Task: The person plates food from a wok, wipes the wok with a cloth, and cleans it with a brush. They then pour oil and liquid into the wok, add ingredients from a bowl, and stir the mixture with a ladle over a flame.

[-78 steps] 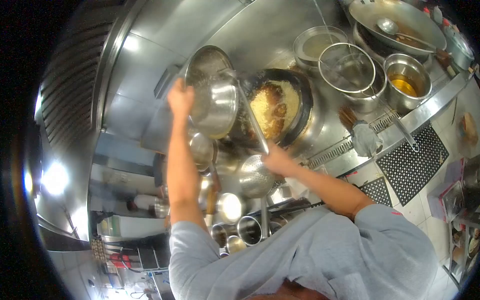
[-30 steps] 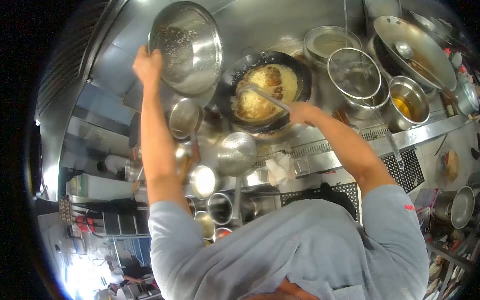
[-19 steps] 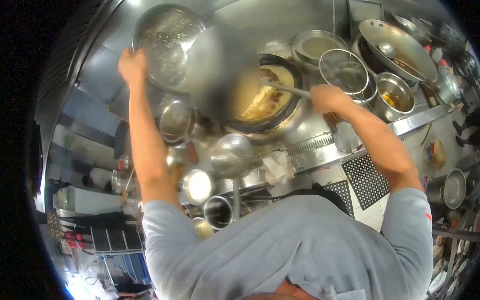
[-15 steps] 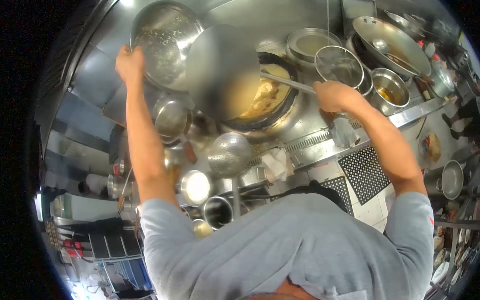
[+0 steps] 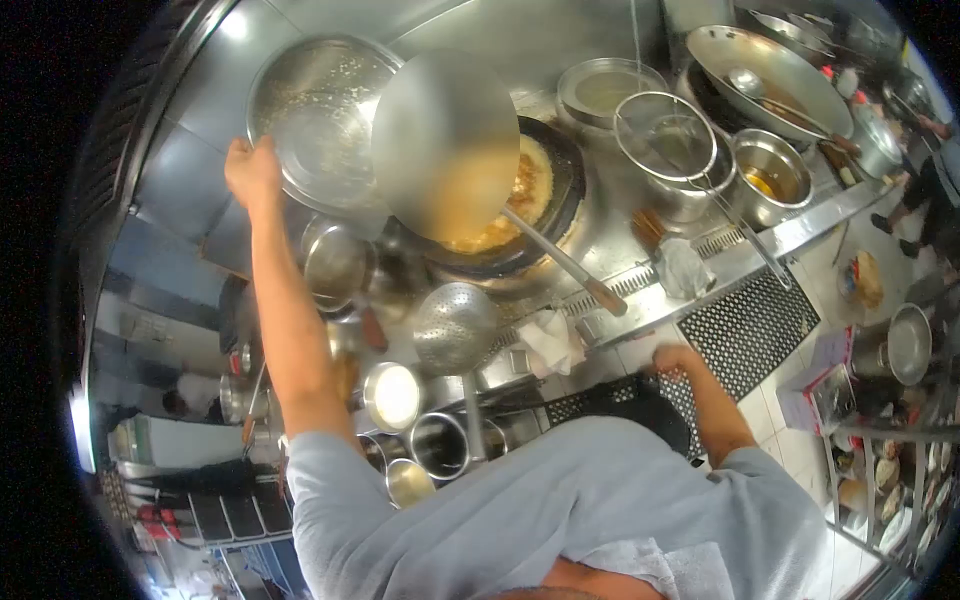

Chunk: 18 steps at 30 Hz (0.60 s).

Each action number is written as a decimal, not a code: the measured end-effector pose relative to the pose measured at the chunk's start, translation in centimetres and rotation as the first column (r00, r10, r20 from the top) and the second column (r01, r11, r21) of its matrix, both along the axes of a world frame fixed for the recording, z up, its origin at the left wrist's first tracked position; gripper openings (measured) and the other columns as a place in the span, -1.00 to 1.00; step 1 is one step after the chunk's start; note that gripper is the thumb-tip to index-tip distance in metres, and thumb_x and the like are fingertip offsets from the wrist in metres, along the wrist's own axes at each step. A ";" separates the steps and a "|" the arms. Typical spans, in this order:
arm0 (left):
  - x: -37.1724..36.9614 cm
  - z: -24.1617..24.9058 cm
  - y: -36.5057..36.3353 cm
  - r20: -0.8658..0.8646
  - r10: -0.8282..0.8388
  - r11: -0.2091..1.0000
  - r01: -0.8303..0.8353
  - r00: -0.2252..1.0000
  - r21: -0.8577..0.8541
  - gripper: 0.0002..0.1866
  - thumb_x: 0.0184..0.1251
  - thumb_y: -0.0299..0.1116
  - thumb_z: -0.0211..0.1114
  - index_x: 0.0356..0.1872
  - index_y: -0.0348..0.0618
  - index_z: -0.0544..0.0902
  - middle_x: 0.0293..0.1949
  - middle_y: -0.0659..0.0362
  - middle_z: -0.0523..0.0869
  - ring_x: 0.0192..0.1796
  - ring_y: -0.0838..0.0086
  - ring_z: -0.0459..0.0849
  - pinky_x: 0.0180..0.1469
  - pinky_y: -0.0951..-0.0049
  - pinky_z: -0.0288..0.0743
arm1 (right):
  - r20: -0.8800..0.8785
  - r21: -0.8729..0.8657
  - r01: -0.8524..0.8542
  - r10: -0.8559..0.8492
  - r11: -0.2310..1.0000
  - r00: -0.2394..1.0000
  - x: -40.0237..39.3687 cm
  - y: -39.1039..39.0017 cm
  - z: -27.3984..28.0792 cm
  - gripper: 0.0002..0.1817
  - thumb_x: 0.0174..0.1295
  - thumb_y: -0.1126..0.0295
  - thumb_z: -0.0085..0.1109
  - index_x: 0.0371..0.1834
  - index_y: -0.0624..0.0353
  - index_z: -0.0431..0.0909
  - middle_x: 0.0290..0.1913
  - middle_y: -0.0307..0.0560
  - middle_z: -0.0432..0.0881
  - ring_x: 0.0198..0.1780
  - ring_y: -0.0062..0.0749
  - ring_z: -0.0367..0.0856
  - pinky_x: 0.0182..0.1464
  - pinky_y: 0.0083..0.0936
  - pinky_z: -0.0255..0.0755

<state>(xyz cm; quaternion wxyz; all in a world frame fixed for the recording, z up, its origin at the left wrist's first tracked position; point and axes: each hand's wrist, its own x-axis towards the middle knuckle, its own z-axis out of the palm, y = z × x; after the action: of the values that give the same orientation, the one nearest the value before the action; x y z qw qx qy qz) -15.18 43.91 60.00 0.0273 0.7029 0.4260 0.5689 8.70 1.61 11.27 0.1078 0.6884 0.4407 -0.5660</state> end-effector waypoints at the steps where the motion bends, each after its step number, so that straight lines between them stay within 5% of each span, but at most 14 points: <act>1: 0.4 0.0 -0.1 -0.011 0.022 1.000 -0.022 1.000 0.016 -0.77 -0.05 -0.35 0.22 -0.59 -0.31 0.41 -0.63 0.01 0.50 -0.53 0.24 0.38 -0.33 0.26 0.38 | 0.255 0.280 -0.030 -0.044 0.960 0.966 -0.8 -1.7 -5.8 -0.43 0.04 0.14 0.19 0.00 0.41 0.48 -0.16 0.32 0.62 -0.03 0.03 0.59 0.04 -0.28 0.46; 2: 0.8 -0.1 0.0 -0.041 0.009 0.999 -0.007 0.999 0.035 -0.78 -0.05 -0.36 0.22 -0.58 -0.31 0.40 -0.64 0.00 0.49 -0.53 0.26 0.37 -0.34 0.27 0.37 | 0.238 0.425 0.281 -0.406 0.861 0.882 -1.5 -1.5 -9.5 -0.48 -0.04 0.25 0.24 0.00 0.32 0.52 -0.08 0.30 0.60 -0.02 0.10 0.58 0.05 -0.19 0.45; 3: 1.1 -0.3 0.2 -0.077 0.000 0.999 0.005 0.997 0.054 -0.79 -0.05 -0.37 0.22 -0.58 -0.31 0.40 -0.64 0.00 0.47 -0.53 0.28 0.36 -0.34 0.27 0.37 | 0.160 0.674 0.376 -0.624 0.635 0.765 -2.0 -1.1 -14.7 -0.44 -0.05 0.31 0.17 0.06 0.37 0.45 -0.03 0.37 0.56 0.05 0.11 0.54 0.08 -0.17 0.43; 5: 1.3 -0.4 0.8 -0.154 0.056 0.994 -0.040 0.987 0.100 -0.80 -0.04 -0.39 0.21 -0.56 -0.31 0.41 -0.64 -0.01 0.47 -0.53 0.30 0.35 -0.35 0.28 0.37 | 0.275 0.451 0.171 -0.319 0.876 0.907 -1.0 1.6 -15.0 -0.47 -0.02 0.34 0.09 0.06 0.38 0.46 0.01 0.39 0.53 0.10 0.10 0.50 0.11 -0.19 0.42; 7: 2.4 -0.6 -0.2 -0.202 0.100 0.990 -0.076 0.974 0.121 -0.83 -0.03 -0.39 0.21 -0.51 -0.30 0.47 -0.61 -0.04 0.54 -0.53 0.27 0.44 -0.33 0.27 0.40 | 0.299 0.487 -0.037 -0.127 0.873 0.946 -0.1 3.5 -21.6 -0.49 0.02 0.34 0.02 0.10 0.29 0.48 0.09 0.29 0.51 0.16 0.04 0.48 0.14 -0.20 0.42; 9: 2.9 -1.0 -1.6 -0.216 0.120 0.981 -0.083 0.969 0.174 -0.84 -0.02 -0.40 0.21 -0.49 -0.30 0.50 -0.59 -0.05 0.56 -0.52 0.24 0.49 -0.32 0.27 0.42 | 0.309 0.294 0.130 -0.223 0.947 0.925 -0.2 3.7 -16.5 -0.49 0.03 0.33 0.01 0.13 0.17 0.50 0.19 0.13 0.48 0.21 -0.03 0.46 0.19 -0.20 0.39; 12: 2.7 -0.8 -2.1 -0.238 0.123 0.973 -0.070 0.963 0.220 -0.84 -0.01 -0.40 0.21 -0.45 -0.29 0.54 -0.56 -0.08 0.60 -0.50 0.20 0.57 -0.31 0.27 0.45 | 0.269 0.150 0.041 -0.081 0.988 0.960 0.3 5.2 -13.9 -0.51 0.04 0.34 0.00 0.12 0.10 0.53 0.23 0.01 0.47 0.24 -0.10 0.44 0.23 -0.17 0.35; 16: 2.3 -0.2 -2.5 -0.236 0.131 0.970 -0.075 0.963 0.233 -0.83 -0.01 -0.39 0.20 -0.42 -0.29 0.55 -0.59 -0.07 0.58 -0.54 0.21 0.54 -0.34 0.28 0.45 | 0.300 0.239 0.040 -0.113 0.970 0.947 0.6 5.3 -12.6 -0.50 0.00 0.38 0.02 0.10 0.09 0.55 0.23 0.02 0.46 0.24 -0.09 0.45 0.22 -0.10 0.33; 18: 2.4 -0.4 -2.5 -0.243 0.135 0.975 -0.084 0.961 0.208 -0.83 -0.01 -0.39 0.20 -0.41 -0.29 0.54 -0.61 -0.04 0.57 -0.56 0.23 0.50 -0.36 0.27 0.44 | 0.247 -0.041 -0.052 0.060 0.998 0.967 0.8 5.7 -11.2 -0.50 -0.02 0.39 0.06 0.10 0.08 0.55 0.24 -0.01 0.46 0.26 -0.09 0.43 0.17 0.03 0.32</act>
<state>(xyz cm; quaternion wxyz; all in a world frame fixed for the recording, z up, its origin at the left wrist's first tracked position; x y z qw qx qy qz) -12.78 41.37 59.65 -0.1285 0.7448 0.4065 0.5134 9.55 7.36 0.08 0.1897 0.7390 0.4332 -0.4798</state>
